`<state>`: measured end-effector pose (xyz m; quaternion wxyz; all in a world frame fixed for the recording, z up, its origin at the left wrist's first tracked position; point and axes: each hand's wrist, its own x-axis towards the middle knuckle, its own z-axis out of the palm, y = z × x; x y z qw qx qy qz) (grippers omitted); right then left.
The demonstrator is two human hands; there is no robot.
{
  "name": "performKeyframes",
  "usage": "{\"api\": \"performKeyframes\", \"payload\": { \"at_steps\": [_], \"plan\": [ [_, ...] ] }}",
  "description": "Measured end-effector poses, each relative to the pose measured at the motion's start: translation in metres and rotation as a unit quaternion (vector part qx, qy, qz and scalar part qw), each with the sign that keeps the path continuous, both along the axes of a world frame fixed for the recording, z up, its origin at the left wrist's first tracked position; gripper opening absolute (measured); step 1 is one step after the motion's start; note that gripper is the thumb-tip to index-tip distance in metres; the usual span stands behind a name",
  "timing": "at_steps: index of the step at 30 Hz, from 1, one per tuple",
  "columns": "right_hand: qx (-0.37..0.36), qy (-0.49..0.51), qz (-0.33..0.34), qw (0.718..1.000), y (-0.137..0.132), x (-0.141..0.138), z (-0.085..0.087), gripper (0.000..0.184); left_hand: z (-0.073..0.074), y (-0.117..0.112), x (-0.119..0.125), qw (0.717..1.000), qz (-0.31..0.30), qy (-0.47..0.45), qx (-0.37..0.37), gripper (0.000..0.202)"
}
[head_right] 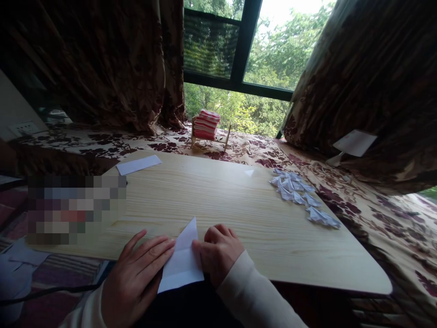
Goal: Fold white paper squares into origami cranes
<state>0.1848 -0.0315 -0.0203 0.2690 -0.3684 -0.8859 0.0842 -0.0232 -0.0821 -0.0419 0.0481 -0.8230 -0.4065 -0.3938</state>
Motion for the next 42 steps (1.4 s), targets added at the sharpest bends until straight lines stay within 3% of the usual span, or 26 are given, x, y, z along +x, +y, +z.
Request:
{"api": "performKeyframes", "payload": {
  "at_steps": [3, 6, 11, 14, 19, 42],
  "plan": [
    [-0.055, 0.034, 0.062, 0.996, 0.017, 0.001, 0.008, 0.024, 0.0, 0.001, -0.001, 1.0, -0.002, -0.008, 0.007, 0.033],
    [-0.056, -0.005, 0.05, 0.997, 0.026, -0.001, 0.02, 0.031, -0.001, 0.001, -0.001, 1.0, 0.006, 0.009, 0.007, 0.036],
    [0.083, -0.136, 0.063, 0.985, 0.026, -0.007, 0.031, 0.02, -0.002, 0.0, 0.0, 1.0, 0.009, 0.001, -0.004, 0.036],
    [0.18, -0.134, 0.07, 0.972, 0.024, -0.011, 0.028, 0.009, -0.001, 0.001, 0.001, 1.0, 0.013, -0.026, -0.009, 0.034],
    [0.242, -0.093, 0.097, 0.961, 0.022, -0.014, 0.018, 0.02, 0.0, 0.0, 0.0, 1.0, 0.014, 0.0, -0.013, 0.033],
    [0.197, -0.107, 0.102, 0.969, 0.014, -0.013, 0.018, 0.03, 0.0, -0.007, 0.002, 0.998, 0.042, 0.036, -0.007, 0.034]
  ]
}}
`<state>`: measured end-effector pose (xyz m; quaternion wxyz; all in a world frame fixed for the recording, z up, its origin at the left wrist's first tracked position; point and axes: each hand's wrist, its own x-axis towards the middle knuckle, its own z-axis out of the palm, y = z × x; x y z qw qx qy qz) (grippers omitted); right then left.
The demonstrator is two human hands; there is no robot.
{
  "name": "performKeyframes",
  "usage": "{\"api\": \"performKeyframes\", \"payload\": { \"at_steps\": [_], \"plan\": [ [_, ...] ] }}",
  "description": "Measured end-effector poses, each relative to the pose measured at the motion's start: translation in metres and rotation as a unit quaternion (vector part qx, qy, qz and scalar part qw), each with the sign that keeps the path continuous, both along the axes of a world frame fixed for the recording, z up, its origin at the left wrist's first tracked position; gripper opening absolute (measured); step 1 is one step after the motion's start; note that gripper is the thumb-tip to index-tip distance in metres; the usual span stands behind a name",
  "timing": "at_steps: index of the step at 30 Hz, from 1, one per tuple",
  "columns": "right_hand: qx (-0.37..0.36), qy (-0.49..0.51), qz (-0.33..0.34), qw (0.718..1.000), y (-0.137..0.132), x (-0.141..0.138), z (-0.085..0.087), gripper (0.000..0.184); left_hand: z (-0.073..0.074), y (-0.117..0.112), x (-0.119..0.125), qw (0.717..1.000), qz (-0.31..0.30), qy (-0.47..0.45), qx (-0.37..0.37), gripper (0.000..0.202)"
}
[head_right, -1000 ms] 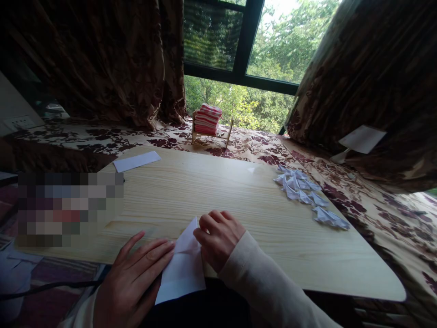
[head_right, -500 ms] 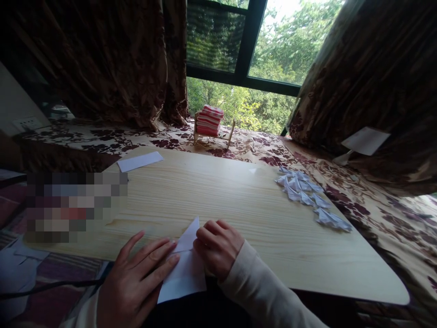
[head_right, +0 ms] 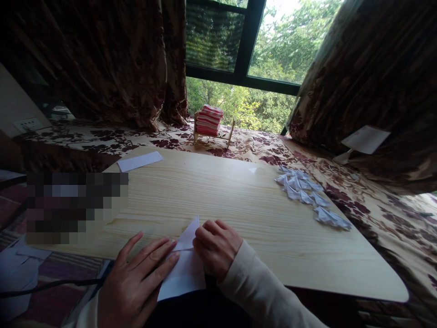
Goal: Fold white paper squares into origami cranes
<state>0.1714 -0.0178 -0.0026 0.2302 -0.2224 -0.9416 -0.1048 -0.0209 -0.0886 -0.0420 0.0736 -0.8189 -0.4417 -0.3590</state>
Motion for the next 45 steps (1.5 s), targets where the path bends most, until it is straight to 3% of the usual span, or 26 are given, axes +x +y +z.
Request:
{"api": "performKeyframes", "payload": {
  "at_steps": [6, 11, 14, 18, 20, 23, 27, 32, 37, 40, 45],
  "plan": [
    [-0.002, -0.011, -0.001, 1.0, -0.003, -0.002, -0.002, 0.028, -0.001, -0.002, 0.002, 1.0, -0.005, 0.014, -0.008, 0.038],
    [-0.005, 0.013, 0.002, 1.0, -0.007, -0.004, -0.007, 0.035, 0.016, -0.007, -0.012, 0.998, 0.01, 0.037, -0.041, 0.049],
    [-0.016, 0.021, 0.002, 1.0, -0.01, -0.004, -0.009, 0.036, 0.03, 0.001, -0.048, 0.991, 0.115, 0.046, -0.05, 0.049],
    [-0.033, 0.023, 0.001, 0.999, -0.011, -0.004, -0.01, 0.038, 0.035, 0.021, -0.107, 0.946, 0.296, 0.125, -0.039, 0.047],
    [-0.033, 0.024, 0.003, 0.999, -0.011, -0.003, -0.01, 0.037, 0.032, 0.029, -0.125, 0.929, 0.339, 0.141, -0.04, 0.045],
    [-0.028, 0.021, 0.006, 0.999, -0.011, -0.002, -0.009, 0.037, 0.03, 0.033, -0.131, 0.924, 0.355, 0.138, -0.021, 0.043],
    [-0.04, 0.013, 0.008, 0.999, -0.012, -0.001, -0.01, 0.037, 0.036, 0.024, -0.111, 0.938, 0.325, 0.121, 0.012, 0.047],
    [-0.046, 0.017, 0.004, 0.999, -0.012, -0.001, -0.01, 0.037, 0.038, 0.007, -0.056, 0.985, 0.161, 0.057, -0.021, 0.039],
    [-0.031, 0.005, -0.01, 0.999, -0.011, -0.001, -0.004, 0.035, 0.036, 0.004, -0.01, 0.996, 0.05, -0.053, -0.044, 0.034],
    [-0.032, 0.001, -0.017, 0.999, -0.01, 0.0, -0.005, 0.029, 0.035, 0.006, 0.004, 0.994, 0.015, -0.093, -0.053, 0.029],
    [-0.055, 0.006, -0.027, 0.998, -0.013, 0.002, -0.01, 0.023, 0.025, 0.005, 0.01, 0.998, -0.008, -0.024, -0.059, 0.033]
  ]
}}
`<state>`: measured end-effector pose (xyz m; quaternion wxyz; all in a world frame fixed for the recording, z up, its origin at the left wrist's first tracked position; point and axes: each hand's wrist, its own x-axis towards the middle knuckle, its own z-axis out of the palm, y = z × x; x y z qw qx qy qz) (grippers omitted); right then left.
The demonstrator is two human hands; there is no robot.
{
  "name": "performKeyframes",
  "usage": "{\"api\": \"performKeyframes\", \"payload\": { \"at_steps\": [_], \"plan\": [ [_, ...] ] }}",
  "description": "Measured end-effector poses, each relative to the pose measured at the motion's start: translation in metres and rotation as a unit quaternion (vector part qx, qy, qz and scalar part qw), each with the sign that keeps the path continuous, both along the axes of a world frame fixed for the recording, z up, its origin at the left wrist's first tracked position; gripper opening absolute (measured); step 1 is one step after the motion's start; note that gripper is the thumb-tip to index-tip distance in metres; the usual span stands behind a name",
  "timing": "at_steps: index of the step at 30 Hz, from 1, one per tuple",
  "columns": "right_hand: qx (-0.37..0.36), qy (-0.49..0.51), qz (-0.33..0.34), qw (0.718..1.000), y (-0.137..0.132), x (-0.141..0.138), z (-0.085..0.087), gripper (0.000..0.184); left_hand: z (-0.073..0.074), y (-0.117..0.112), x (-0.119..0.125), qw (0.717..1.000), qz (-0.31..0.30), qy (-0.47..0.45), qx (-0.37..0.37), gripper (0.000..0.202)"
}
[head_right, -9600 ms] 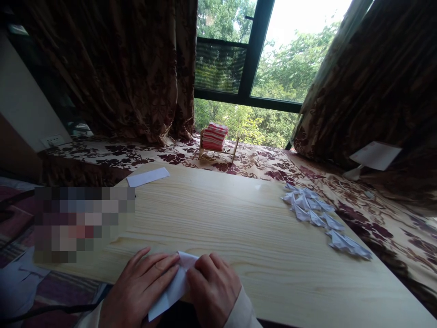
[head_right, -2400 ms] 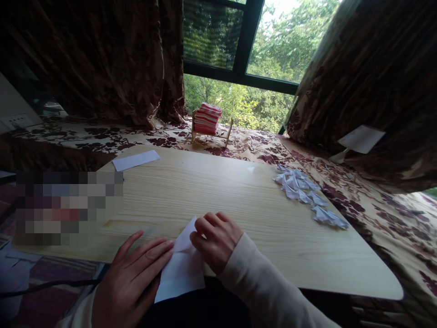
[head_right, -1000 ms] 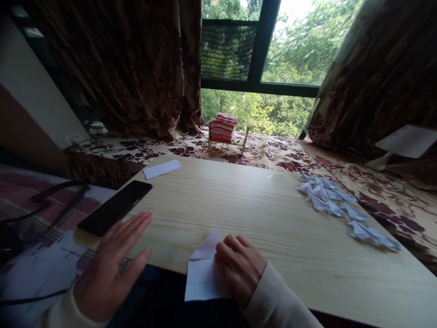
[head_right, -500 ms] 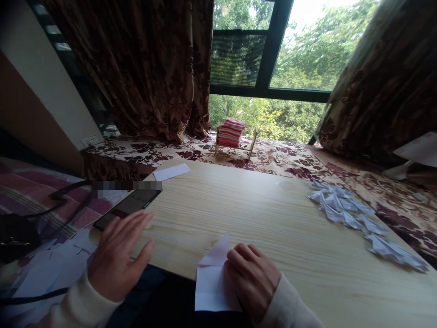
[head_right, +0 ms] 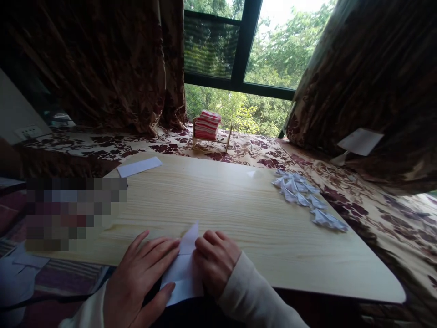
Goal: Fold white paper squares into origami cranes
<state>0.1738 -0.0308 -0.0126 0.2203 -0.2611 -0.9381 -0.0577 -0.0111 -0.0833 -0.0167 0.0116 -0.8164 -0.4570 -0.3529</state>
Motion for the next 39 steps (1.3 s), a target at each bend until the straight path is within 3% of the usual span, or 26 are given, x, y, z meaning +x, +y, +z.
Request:
{"api": "performKeyframes", "payload": {
  "at_steps": [6, 12, 16, 24, 28, 33, 36, 39],
  "plan": [
    [-0.031, -0.009, -0.019, 0.999, -0.007, 0.004, -0.002, 0.017, -0.007, -0.003, -0.003, 0.995, 0.01, 0.103, 0.014, 0.04],
    [-0.06, 0.039, -0.039, 0.997, -0.003, -0.003, 0.008, 0.021, -0.011, -0.005, -0.002, 0.995, 0.012, 0.093, 0.043, 0.04],
    [-0.043, -0.033, -0.103, 0.993, 0.003, -0.017, 0.006, 0.035, -0.015, -0.005, -0.002, 0.995, 0.014, 0.09, 0.043, 0.043],
    [-0.076, -0.139, -0.207, 0.965, -0.005, -0.029, 0.005, 0.032, -0.023, -0.007, 0.0, 0.999, 0.022, 0.041, 0.02, 0.045],
    [-0.096, -0.166, -0.269, 0.944, 0.01, -0.02, 0.014, 0.035, -0.02, -0.007, 0.0, 0.999, 0.016, 0.044, 0.017, 0.046],
    [-0.102, -0.177, -0.241, 0.949, 0.022, -0.004, 0.026, 0.029, -0.018, -0.007, -0.002, 0.997, 0.013, 0.063, 0.041, 0.046],
    [-0.059, -0.146, -0.156, 0.975, 0.006, 0.0, 0.018, 0.044, -0.018, -0.006, -0.002, 0.997, 0.012, 0.069, 0.038, 0.048],
    [-0.016, -0.117, -0.141, 0.983, -0.006, 0.002, 0.005, 0.034, -0.019, -0.005, -0.003, 0.998, 0.012, 0.059, 0.026, 0.048]
  ]
}}
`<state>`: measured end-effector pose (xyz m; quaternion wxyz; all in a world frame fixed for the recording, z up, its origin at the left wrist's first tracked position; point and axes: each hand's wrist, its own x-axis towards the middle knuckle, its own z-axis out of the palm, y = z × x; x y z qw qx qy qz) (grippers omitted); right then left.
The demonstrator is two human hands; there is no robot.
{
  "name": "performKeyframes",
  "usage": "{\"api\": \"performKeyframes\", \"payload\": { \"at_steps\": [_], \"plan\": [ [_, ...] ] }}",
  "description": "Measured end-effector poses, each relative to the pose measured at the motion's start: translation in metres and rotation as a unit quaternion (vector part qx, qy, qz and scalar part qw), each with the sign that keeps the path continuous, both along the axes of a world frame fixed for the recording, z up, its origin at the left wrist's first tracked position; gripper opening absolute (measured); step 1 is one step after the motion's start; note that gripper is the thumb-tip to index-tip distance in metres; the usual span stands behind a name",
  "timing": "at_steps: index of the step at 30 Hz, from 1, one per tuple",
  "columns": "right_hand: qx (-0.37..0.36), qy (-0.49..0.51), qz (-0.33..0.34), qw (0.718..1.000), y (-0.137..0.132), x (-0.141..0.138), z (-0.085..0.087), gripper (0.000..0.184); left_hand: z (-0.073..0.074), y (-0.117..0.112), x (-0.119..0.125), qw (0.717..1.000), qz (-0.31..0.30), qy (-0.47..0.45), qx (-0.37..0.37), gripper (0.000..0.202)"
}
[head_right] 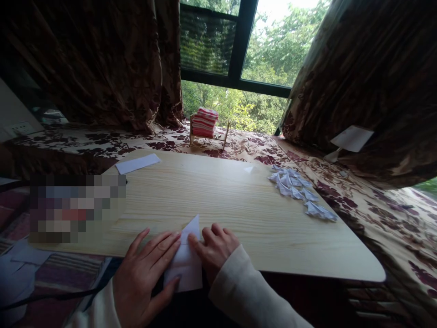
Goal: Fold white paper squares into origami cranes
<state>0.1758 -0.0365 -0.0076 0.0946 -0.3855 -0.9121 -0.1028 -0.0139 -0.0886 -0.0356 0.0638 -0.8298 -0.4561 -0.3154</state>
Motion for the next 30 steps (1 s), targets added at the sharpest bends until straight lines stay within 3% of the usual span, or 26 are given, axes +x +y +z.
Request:
{"api": "performKeyframes", "payload": {
  "at_steps": [4, 7, 11, 18, 23, 30],
  "plan": [
    [-0.042, -0.002, -0.043, 0.998, 0.012, 0.01, -0.002, 0.036, 0.003, 0.0, -0.001, 0.999, -0.005, 0.032, -0.013, 0.046],
    [-0.072, 0.038, 0.001, 0.997, 0.019, 0.016, 0.004, 0.044, 0.005, 0.0, -0.001, 0.999, -0.009, 0.047, -0.013, 0.046],
    [-0.011, 0.047, 0.071, 0.996, 0.007, 0.014, 0.0, 0.037, 0.007, 0.0, -0.002, 0.999, -0.01, 0.038, -0.02, 0.045],
    [-0.029, 0.109, 0.082, 0.99, 0.007, 0.01, -0.014, 0.032, 0.019, 0.017, -0.013, 0.998, -0.003, -0.053, -0.023, 0.026],
    [-0.081, 0.188, 0.078, 0.976, 0.014, 0.019, -0.005, 0.034, 0.013, 0.026, -0.008, 0.997, -0.002, -0.058, -0.046, 0.02],
    [-0.023, 0.136, 0.136, 0.981, 0.024, 0.01, 0.008, 0.026, 0.014, 0.033, -0.015, 0.994, -0.043, -0.05, -0.09, 0.024]
  ]
}}
